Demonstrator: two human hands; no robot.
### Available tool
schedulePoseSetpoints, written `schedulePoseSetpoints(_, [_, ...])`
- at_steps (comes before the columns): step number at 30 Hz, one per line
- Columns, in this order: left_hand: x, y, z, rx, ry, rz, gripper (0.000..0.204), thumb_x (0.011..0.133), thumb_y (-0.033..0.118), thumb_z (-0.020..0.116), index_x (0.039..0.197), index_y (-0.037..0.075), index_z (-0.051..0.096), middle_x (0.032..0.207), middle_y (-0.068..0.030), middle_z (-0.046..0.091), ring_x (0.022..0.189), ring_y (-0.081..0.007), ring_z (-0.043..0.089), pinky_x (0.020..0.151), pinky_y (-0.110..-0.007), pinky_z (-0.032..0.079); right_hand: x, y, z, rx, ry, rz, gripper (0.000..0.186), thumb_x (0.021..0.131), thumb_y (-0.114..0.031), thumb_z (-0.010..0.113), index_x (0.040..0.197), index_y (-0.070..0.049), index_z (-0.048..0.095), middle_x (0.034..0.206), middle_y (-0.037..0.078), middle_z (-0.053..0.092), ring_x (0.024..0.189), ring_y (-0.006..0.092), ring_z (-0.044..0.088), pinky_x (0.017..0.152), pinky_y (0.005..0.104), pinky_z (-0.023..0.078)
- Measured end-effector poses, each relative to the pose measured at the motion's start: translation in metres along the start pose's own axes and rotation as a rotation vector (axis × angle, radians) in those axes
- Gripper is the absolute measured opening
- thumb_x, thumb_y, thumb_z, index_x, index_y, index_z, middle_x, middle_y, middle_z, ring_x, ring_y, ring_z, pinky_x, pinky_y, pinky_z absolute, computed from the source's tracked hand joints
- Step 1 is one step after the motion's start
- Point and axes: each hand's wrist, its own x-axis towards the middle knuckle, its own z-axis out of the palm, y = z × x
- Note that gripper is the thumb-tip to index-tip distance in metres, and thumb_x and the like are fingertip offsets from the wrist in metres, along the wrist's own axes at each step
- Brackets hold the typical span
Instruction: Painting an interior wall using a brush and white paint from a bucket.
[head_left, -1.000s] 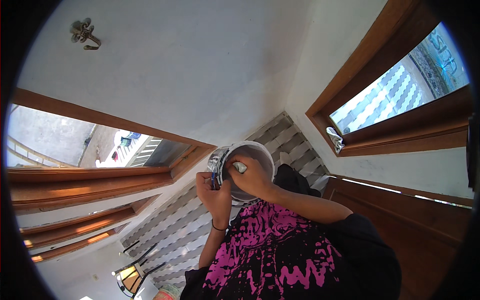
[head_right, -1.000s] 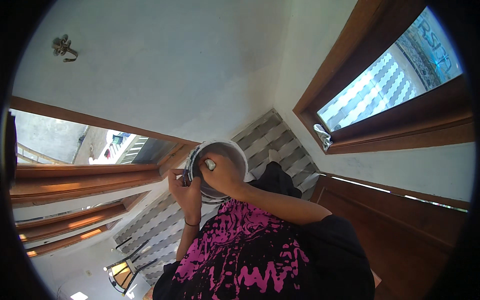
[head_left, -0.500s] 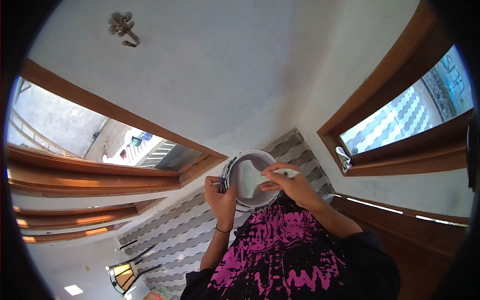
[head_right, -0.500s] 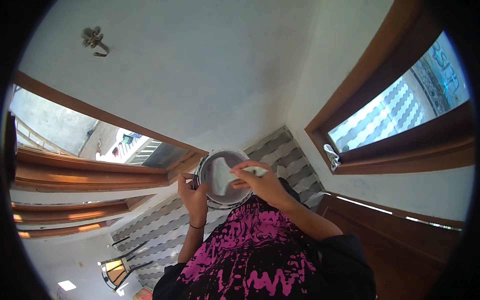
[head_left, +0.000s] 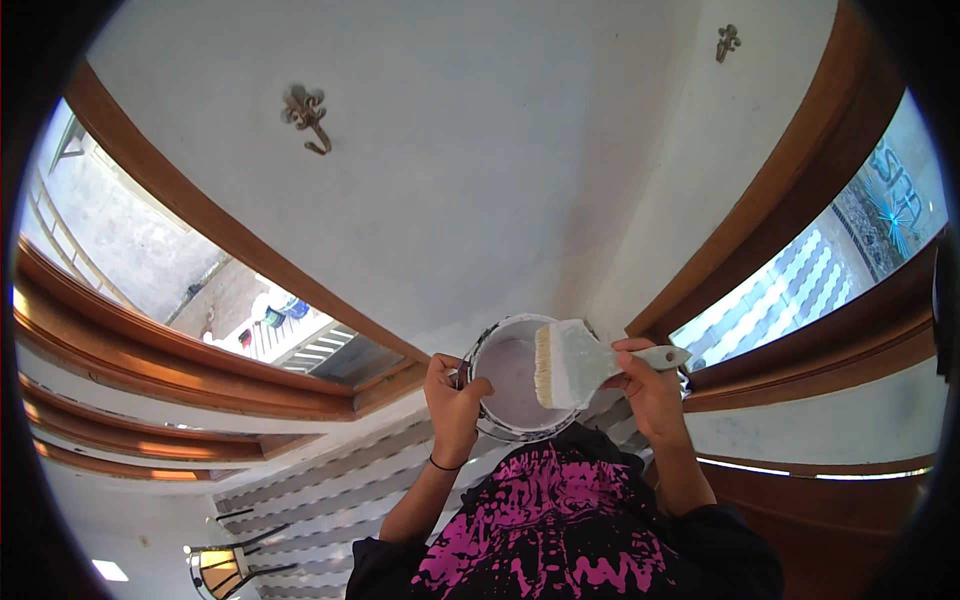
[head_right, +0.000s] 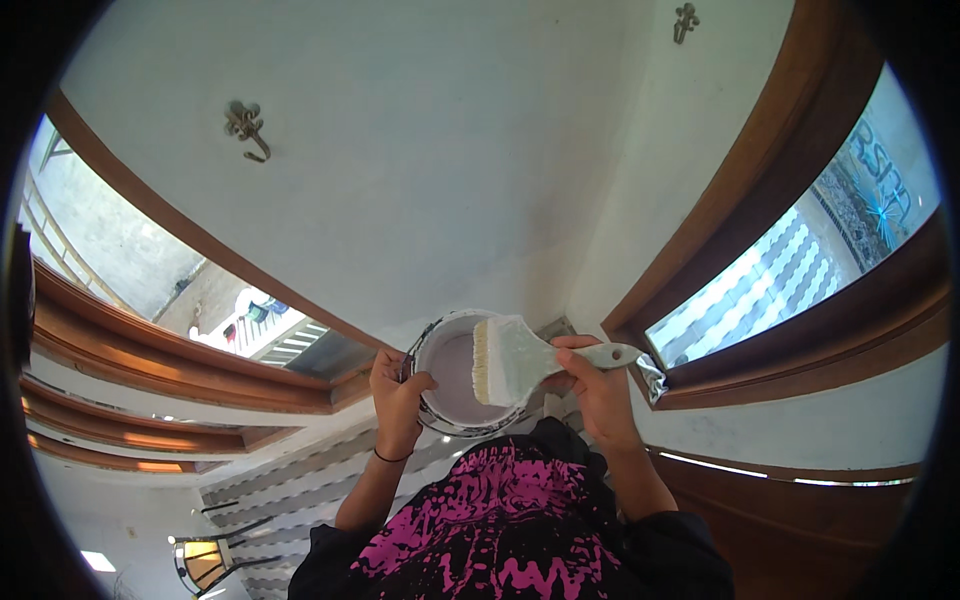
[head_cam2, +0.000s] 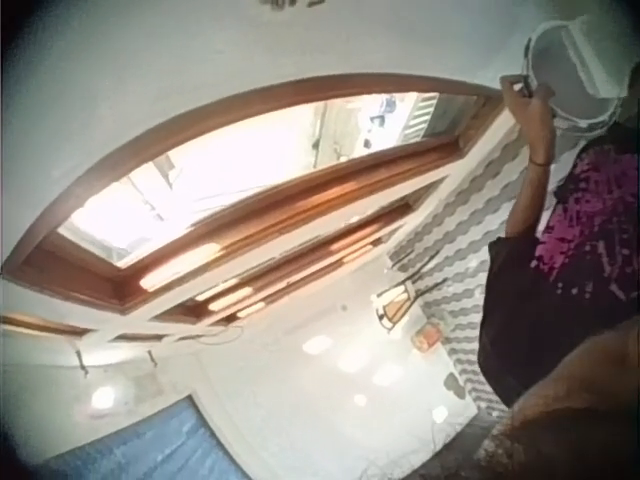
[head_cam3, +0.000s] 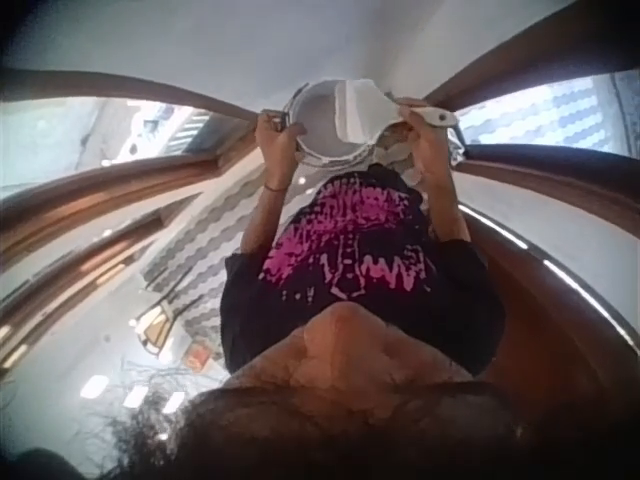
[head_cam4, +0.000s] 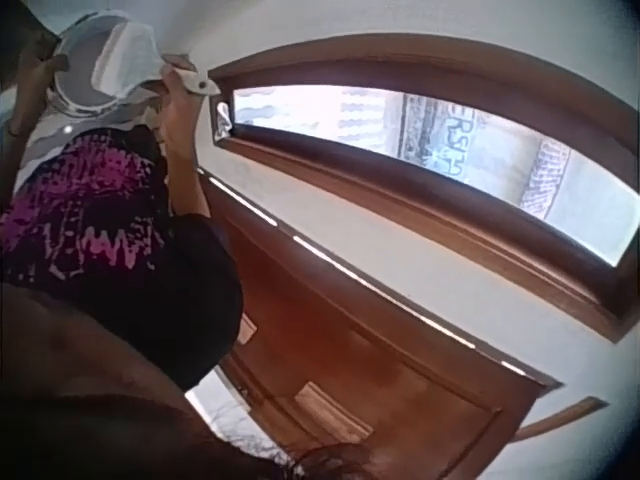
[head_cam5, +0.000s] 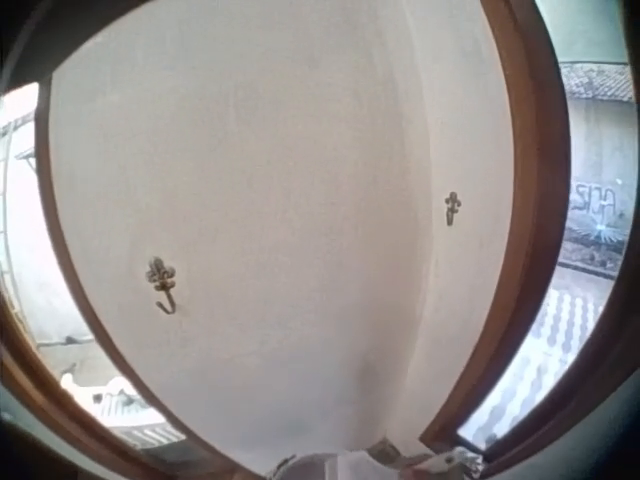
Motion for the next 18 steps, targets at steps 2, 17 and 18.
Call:
schedulePoseSetpoints(2, [0.003,0.009,0.01,0.004,-0.022,0.004,0.033,0.064,-0.004,0.065,0.089,0.004,0.044,0.058,0.0028,0.046,0.044,-0.0038,0.035,0.041,-0.023,0.023,0.003,-0.016,-0.002,-0.079,-0.007,-0.082,0.019,0.088,-0.005,0.066,0.103,0.005,0.063,0.091,0.014,0.068,0.08,0.022,0.069,0.071,0.0359,0.06])
schedulePoseSetpoints(17, [0.003,-0.011,0.052,0.325,-0.003,0.245,0.028,0.068,-0.004,0.063,0.088,0.004,0.045,0.054,0.0043,0.045,0.046,-0.0021,0.034,0.044,-0.022,0.022,0.044,0.036,0.03,-0.956,-0.025,-0.256,0.014,0.08,-0.015,0.073,0.088,-0.005,0.066,0.074,0.012,0.067,0.073,0.0228,0.068,0.065,0.0363,0.051])
schedulePoseSetpoints(18, [0.002,-0.009,0.053,0.333,-0.001,0.24,0.028,0.068,-0.004,0.063,0.088,0.004,0.045,0.054,0.0044,0.045,0.046,-0.002,0.034,0.044,-0.022,0.022,0.047,0.04,0.029,-0.953,-0.027,-0.252,0.014,0.08,-0.015,0.073,0.088,-0.005,0.066,0.074,0.012,0.067,0.073,0.0228,0.068,0.065,0.0363,0.051])
